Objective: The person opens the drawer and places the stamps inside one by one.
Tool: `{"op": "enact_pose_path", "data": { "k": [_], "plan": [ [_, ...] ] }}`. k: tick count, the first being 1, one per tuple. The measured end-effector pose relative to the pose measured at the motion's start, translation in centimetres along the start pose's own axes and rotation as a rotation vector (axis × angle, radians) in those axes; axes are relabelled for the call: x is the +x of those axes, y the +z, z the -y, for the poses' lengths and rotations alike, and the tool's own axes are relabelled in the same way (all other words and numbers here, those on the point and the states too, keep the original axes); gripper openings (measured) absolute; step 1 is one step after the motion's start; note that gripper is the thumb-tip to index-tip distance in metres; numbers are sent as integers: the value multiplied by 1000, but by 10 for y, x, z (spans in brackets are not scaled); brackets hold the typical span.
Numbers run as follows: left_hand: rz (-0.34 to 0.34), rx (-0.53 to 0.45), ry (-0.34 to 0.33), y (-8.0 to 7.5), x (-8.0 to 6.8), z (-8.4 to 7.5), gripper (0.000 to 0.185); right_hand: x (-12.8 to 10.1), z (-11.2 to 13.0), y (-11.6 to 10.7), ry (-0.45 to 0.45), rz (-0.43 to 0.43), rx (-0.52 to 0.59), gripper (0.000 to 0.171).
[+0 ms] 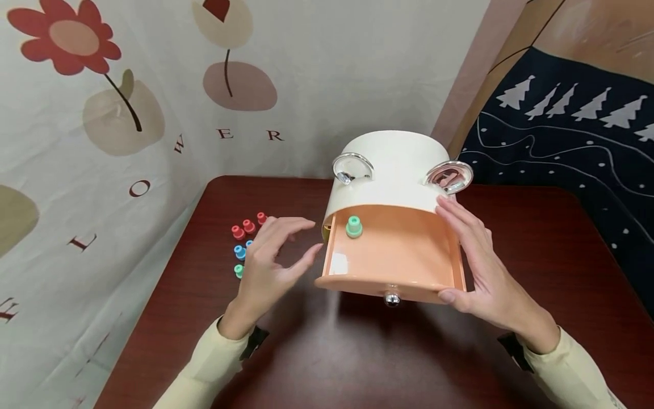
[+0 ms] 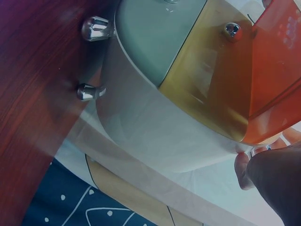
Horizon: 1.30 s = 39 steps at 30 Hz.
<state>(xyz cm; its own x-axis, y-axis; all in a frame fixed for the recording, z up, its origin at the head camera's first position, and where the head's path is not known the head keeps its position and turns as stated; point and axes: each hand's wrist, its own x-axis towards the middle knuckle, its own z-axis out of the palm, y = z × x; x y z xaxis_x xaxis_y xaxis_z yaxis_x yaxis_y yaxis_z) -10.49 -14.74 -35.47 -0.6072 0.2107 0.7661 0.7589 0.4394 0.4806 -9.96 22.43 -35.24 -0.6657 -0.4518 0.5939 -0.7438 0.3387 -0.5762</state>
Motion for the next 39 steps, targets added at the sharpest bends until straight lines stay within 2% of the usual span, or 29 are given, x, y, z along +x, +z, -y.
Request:
{"op": "enact_pose_path", "data": {
  "k": [6, 12, 15, 20, 23, 31, 39],
  "plan": [
    [-27, 59, -41, -10, -22, 14, 38, 0, -1, -3, 6, 5, 3, 107],
    [24, 191, -124, -26, -42, 29, 35, 1, -1, -4, -4, -2, -5, 107],
    [64, 296, -231, -33, -51, 33, 37, 0, 0, -5, -1, -10, -3, 107],
    [116, 432, -469, -39, -61, 35, 35, -2, -1, -6, 21, -4, -2, 107],
    [143, 468, -552, -42, -64, 37, 29, -1, -2, -7, 28, -1, 1, 106],
    [213, 505, -643, -43, -69, 46, 21, 1, -3, -6, 17, 7, 11, 107],
    [281, 535, -671, -45, -78, 48, 13, 0, -2, -2, 16, 12, 14, 107]
  ]
}}
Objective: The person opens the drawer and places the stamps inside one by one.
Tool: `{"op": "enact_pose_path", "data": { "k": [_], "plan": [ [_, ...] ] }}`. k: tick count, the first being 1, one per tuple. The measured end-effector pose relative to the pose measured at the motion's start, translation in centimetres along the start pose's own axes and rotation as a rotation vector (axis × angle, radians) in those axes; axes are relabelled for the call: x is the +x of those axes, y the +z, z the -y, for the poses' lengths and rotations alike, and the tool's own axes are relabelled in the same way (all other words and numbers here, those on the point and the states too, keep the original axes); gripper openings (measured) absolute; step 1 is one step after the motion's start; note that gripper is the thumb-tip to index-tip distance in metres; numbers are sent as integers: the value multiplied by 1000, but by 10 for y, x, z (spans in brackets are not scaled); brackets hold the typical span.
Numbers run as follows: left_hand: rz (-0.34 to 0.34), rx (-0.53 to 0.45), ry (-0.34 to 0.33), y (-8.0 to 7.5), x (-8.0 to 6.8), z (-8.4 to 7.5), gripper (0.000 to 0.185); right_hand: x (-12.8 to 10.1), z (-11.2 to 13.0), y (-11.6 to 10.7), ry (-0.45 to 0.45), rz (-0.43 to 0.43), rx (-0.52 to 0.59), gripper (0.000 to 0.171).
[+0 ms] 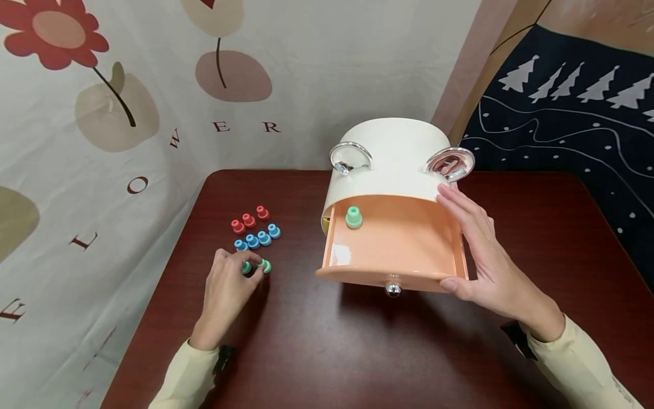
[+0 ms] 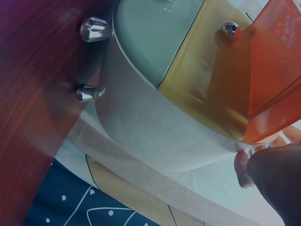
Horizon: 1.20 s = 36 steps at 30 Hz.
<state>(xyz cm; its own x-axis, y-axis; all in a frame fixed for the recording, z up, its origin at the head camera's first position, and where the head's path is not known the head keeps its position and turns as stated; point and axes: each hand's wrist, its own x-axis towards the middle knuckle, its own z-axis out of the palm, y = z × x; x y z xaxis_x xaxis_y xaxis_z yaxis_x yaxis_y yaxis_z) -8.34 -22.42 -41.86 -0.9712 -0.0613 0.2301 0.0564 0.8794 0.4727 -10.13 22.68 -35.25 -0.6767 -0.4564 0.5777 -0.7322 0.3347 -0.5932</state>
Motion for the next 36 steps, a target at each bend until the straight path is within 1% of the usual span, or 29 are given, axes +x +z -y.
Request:
{"op": "enact_pose_path", "data": {
  "k": [6, 10, 14, 16, 18, 21, 23, 26, 28, 30, 32, 34, 36],
  "plan": [
    [-15, 14, 62, 8, 3, 4, 16, 0, -1, 0, -8, -5, -9, 108],
    [-17, -6, 93, 13, 5, 4, 17, -1, -1, -1, -7, -3, -12, 108],
    [-36, -65, 125, 14, 5, 2, 17, -1, -1, -1, -15, -6, -12, 107],
    [-65, -116, 146, 11, 4, -1, 17, -1, 0, -1, -18, -6, -8, 108],
    [-109, -180, 163, 6, 3, -6, 19, 0, -1, -1, -18, -4, -4, 108],
    [-184, -317, 195, -3, 4, -20, 23, 0, 0, 0, -8, -3, 0, 107],
    [-229, -432, 226, -9, 5, -32, 26, -1, -1, 1, -5, -4, 0, 107],
    [-270, -599, 304, -17, 9, -53, 28, -1, -1, 1, -4, -6, -4, 107],
    [-285, -680, 373, -23, 13, -67, 27, -1, -1, 1, -8, -7, -6, 107],
    [-293, -719, 434, -28, 16, -81, 25, -1, -1, 1, -10, -8, -7, 107],
    [-292, -734, 488, -33, 20, -93, 23, -1, -1, 1, -13, -11, -9, 108],
    [-278, -743, 523, -37, 24, -105, 22, -1, -1, 1, -15, -13, -9, 107],
    [-247, -751, 557, -40, 28, -116, 20, 0, -1, 2, -17, -14, -7, 108]
  ]
}}
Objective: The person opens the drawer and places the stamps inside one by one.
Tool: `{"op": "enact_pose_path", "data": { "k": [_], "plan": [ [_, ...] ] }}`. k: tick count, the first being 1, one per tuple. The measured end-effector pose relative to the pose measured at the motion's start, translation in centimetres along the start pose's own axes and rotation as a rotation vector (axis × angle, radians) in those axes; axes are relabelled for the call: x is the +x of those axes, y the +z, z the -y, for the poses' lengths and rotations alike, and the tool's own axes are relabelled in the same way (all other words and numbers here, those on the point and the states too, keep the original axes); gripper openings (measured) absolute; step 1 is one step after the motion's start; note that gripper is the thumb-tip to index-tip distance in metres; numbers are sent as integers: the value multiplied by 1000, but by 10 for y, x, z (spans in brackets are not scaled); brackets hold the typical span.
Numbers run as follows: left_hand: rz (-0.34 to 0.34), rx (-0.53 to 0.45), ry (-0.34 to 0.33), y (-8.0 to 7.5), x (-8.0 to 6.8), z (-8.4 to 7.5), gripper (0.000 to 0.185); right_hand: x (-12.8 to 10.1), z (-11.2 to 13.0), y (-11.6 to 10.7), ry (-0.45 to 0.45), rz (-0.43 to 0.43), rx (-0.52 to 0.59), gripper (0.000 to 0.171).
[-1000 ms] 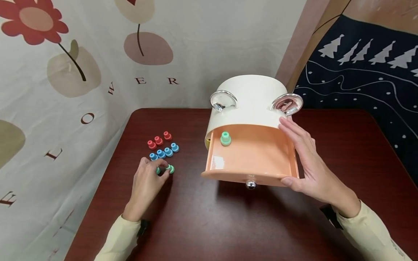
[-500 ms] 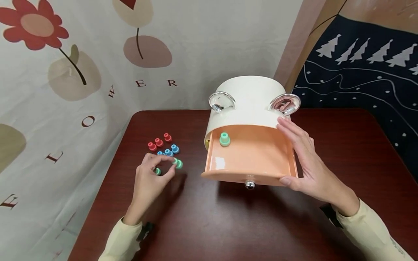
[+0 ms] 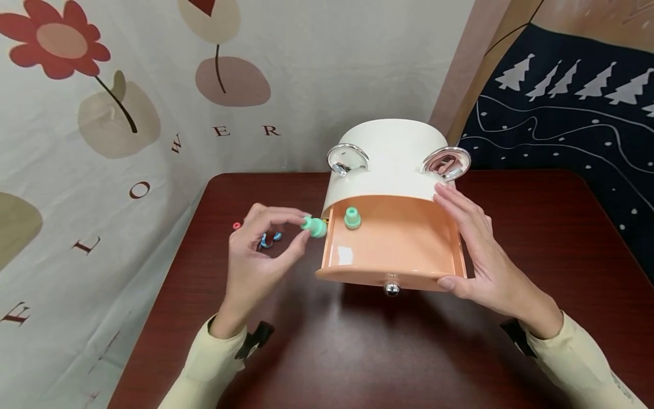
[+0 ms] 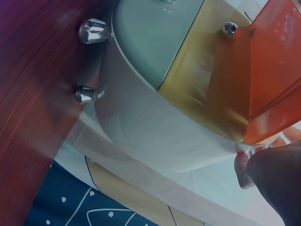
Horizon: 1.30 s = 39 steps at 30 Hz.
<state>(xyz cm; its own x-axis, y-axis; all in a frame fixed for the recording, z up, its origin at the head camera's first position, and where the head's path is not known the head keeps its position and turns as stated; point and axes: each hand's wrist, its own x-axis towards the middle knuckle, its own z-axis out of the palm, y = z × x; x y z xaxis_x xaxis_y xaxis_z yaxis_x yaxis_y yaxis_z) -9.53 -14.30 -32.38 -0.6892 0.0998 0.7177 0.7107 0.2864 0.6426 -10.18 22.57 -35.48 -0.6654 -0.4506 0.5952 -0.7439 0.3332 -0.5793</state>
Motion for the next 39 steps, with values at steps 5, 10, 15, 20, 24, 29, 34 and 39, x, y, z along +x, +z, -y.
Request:
{"op": "enact_pose_path", "data": {
  "k": [5, 10, 15, 20, 24, 29, 34, 39],
  "plan": [
    [87, -49, 43, 17, 20, -8, 17, 1, -1, 1, 0, 2, 5, 107],
    [188, -95, 68, 36, 34, -5, 18, 1, -1, 2, 10, 1, 6, 107],
    [258, -11, 118, 49, 44, 5, 16, 2, -2, 3, 9, 4, 9, 107],
    [307, 98, 106, 54, 49, 10, 13, 3, -1, 4, 14, 4, 13, 107],
    [345, 192, 91, 58, 50, 11, 12, 2, 0, 4, 10, -4, 13, 107],
    [334, 266, 133, 63, 49, 11, 10, 3, 1, 3, 5, -7, 10, 107],
    [326, 272, 165, 64, 46, 9, 11, 1, 2, 2, 23, 0, 11, 106],
    [277, 235, 179, 54, 36, 8, 21, 0, 2, 3, 37, 7, 17, 105]
  ]
}}
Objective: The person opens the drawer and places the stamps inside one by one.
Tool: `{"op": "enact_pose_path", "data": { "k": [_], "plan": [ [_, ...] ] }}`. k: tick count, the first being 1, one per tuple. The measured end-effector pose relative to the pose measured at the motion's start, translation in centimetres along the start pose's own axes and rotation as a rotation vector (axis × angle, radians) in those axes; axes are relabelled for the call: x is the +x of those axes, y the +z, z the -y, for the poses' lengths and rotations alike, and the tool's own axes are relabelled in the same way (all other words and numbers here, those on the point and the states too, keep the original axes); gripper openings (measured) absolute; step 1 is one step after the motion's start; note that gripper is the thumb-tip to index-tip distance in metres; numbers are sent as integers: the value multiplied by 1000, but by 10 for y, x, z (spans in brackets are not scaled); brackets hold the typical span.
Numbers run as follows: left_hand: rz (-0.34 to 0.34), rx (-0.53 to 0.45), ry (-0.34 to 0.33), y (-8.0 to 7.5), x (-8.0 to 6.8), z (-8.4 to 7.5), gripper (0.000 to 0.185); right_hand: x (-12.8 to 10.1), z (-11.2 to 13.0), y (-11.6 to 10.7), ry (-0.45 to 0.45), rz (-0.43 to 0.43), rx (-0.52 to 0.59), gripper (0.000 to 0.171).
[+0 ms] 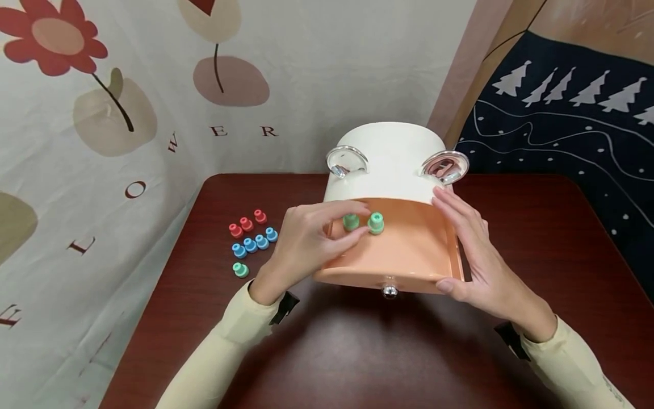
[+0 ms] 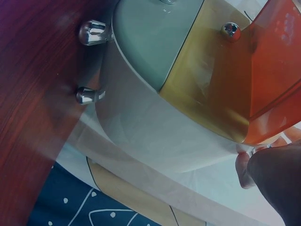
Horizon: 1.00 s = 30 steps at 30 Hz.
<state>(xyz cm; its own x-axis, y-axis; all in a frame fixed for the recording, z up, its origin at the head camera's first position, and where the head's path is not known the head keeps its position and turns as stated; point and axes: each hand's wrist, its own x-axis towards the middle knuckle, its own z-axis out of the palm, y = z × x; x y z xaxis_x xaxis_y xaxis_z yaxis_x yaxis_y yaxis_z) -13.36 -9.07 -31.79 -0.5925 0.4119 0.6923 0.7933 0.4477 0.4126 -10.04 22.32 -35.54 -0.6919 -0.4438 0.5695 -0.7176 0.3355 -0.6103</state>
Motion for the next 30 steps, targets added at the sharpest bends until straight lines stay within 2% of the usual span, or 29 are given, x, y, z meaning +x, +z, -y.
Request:
{"op": "enact_pose_path", "data": {
  "k": [5, 10, 13, 16, 23, 30],
  "plan": [
    [-65, -65, -29, -10, -17, -4, 30, -2, 1, 0, 1, 14, -6, 104],
    [-110, -164, -61, -18, -30, -6, 29, -3, 2, -2, 4, -2, -9, 105],
    [-163, -184, -77, -24, -39, -3, 30, -2, 1, -2, 10, 2, -7, 105],
    [-205, -174, -103, -30, -48, 2, 32, -1, 1, -2, 6, -4, -4, 105],
    [-252, -120, -152, -42, -71, 15, 36, -2, -1, 0, -15, -34, -6, 106],
    [-269, -41, -261, -52, -100, 24, 45, 1, -2, 1, -35, -29, 6, 108]
  ]
}}
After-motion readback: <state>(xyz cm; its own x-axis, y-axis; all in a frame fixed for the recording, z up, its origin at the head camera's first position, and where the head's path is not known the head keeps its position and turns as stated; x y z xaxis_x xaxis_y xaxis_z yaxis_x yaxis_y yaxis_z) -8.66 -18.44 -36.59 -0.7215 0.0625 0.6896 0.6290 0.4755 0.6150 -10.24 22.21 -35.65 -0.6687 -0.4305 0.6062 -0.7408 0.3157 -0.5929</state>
